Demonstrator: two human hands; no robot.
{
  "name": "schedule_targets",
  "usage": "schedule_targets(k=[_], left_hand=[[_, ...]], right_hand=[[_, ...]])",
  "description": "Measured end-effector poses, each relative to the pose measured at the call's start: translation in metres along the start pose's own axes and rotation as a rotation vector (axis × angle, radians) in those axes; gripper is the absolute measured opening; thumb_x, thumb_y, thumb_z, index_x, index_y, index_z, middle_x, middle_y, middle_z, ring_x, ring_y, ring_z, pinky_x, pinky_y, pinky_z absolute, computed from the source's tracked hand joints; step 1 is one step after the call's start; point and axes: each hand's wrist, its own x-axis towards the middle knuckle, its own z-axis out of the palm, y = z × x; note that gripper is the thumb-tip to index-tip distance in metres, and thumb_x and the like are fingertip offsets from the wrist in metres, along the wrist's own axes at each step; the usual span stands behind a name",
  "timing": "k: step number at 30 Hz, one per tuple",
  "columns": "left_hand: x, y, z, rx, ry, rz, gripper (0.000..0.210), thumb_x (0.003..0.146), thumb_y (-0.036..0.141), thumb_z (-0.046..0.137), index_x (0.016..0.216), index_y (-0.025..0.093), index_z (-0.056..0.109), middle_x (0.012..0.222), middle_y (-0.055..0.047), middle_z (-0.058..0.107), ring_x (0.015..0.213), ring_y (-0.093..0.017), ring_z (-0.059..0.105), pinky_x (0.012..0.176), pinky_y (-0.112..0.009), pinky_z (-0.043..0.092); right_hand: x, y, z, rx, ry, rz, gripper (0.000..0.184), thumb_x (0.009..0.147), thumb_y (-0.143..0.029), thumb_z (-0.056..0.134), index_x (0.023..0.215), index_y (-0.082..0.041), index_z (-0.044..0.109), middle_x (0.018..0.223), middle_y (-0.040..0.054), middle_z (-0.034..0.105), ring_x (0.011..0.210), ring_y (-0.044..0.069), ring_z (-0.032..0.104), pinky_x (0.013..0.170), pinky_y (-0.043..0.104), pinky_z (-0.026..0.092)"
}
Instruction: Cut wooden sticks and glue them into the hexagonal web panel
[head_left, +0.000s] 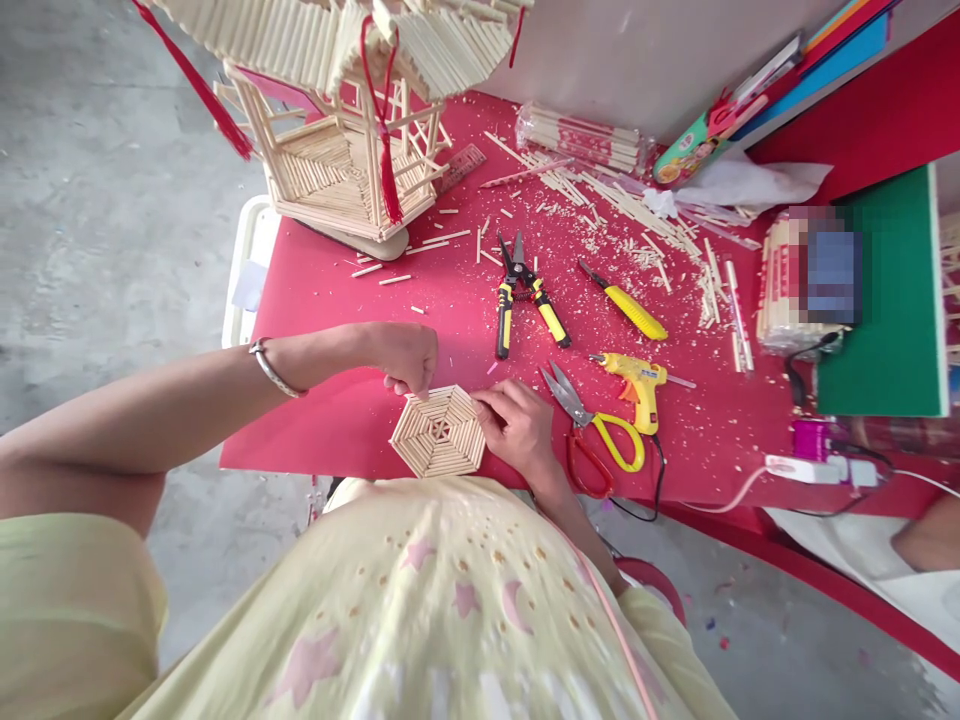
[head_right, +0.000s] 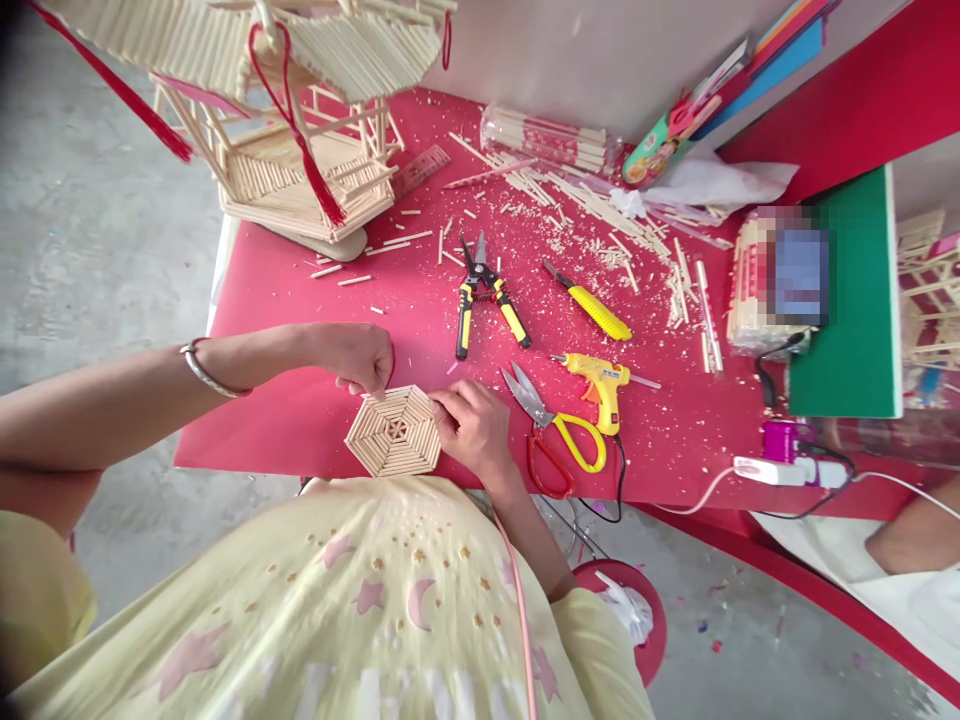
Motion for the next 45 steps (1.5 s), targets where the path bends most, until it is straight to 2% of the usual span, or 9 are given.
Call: schedule_targets(k=[14,17,19,22,26,33,38,42,45], left_hand=[[-0.004,-0.012,0.0,-0.013,0.058,0.075,0.013,0.068,0.026,0.069,0.058,0.019,0.071,0.053,-0.001,0.065,0.051,-0.014,0.061,0.051,-0.022,0.041],[-0.011,-0.016,-0.002,-0.214,0.206,0.162,0.015,0.075,0.033,0.072,0.067,0.02,0.075,0.058,0.0,0.069,0.053,-0.012,0.062,0.052,-0.021,0.043],[-0.015,-0.014,-0.001,-0.429,0.288,0.234,0.017,0.077,0.035,0.076,0.071,0.019,0.075,0.063,-0.002,0.071,0.051,-0.011,0.062,0.05,-0.021,0.042],[-0.017,-0.006,0.008,-0.756,0.398,0.326,0.024,0.072,0.034,0.084,0.069,0.016,0.07,0.066,-0.005,0.073,0.047,-0.01,0.062,0.044,-0.02,0.038],[-0.012,0.008,0.028,-1.119,0.516,0.422,0.032,0.065,0.034,0.09,0.069,0.014,0.066,0.064,-0.004,0.072,0.046,-0.011,0.063,0.04,-0.018,0.039],[-0.023,0.019,0.051,-1.307,0.574,0.485,0.029,0.063,0.027,0.092,0.076,0.014,0.069,0.066,-0.005,0.075,0.053,-0.015,0.07,0.043,-0.019,0.047],[-0.028,0.029,0.063,-1.421,0.523,0.515,0.022,0.065,0.021,0.09,0.079,0.016,0.075,0.076,-0.006,0.077,0.063,-0.014,0.072,0.045,-0.016,0.046],[-0.021,0.046,0.075,-1.53,0.456,0.5,0.023,0.064,0.021,0.091,0.081,0.015,0.077,0.07,-0.002,0.069,0.06,-0.008,0.062,0.044,-0.014,0.04],[-0.02,0.05,0.078,-1.601,0.478,0.516,0.023,0.064,0.019,0.091,0.083,0.014,0.078,0.071,-0.001,0.066,0.062,-0.006,0.058,0.046,-0.013,0.039]], right_hand=[[-0.007,-0.005,-0.005,-0.066,0.07,-0.002,0.021,0.102,-0.031,0.059,0.113,-0.025,0.074,0.101,0.0062,0.073,0.094,0.018,0.068,0.085,0.031,0.053],[-0.027,-0.008,-0.031,-0.168,0.183,0.036,0.024,0.098,-0.025,0.061,0.121,-0.025,0.072,0.106,0.0077,0.073,0.095,0.02,0.069,0.087,0.033,0.054],[-0.047,-0.005,-0.054,-0.308,0.244,0.171,0.032,0.095,-0.023,0.062,0.127,-0.024,0.069,0.109,0.0099,0.071,0.099,0.024,0.068,0.091,0.037,0.054],[-0.076,0.006,-0.082,-0.568,0.105,0.413,0.052,0.088,-0.022,0.062,0.14,-0.018,0.06,0.121,0.0174,0.066,0.11,0.035,0.063,0.09,0.046,0.054],[-0.098,0.026,-0.09,-0.681,-0.06,0.461,0.062,0.082,-0.015,0.059,0.144,-0.016,0.055,0.124,0.0187,0.064,0.108,0.036,0.062,0.09,0.048,0.055],[-0.099,0.038,-0.09,-0.604,0.014,0.425,0.068,0.083,-0.019,0.062,0.15,-0.021,0.05,0.1,0.0121,0.071,0.094,0.032,0.066,0.087,0.046,0.055],[-0.071,0.006,-0.082,-0.285,0.245,0.373,0.058,0.089,-0.051,0.071,0.139,-0.025,0.06,0.093,0.0087,0.075,0.084,0.028,0.07,0.074,0.039,0.056],[-0.03,-0.028,-0.069,0.032,0.296,0.28,0.054,0.092,-0.051,0.069,0.138,-0.025,0.059,0.081,0.0011,0.072,0.07,0.02,0.069,0.067,0.03,0.054],[-0.018,-0.034,-0.064,0.01,0.267,0.27,0.055,0.093,-0.049,0.069,0.141,-0.026,0.058,0.086,0.0018,0.075,0.072,0.019,0.071,0.065,0.028,0.052]])
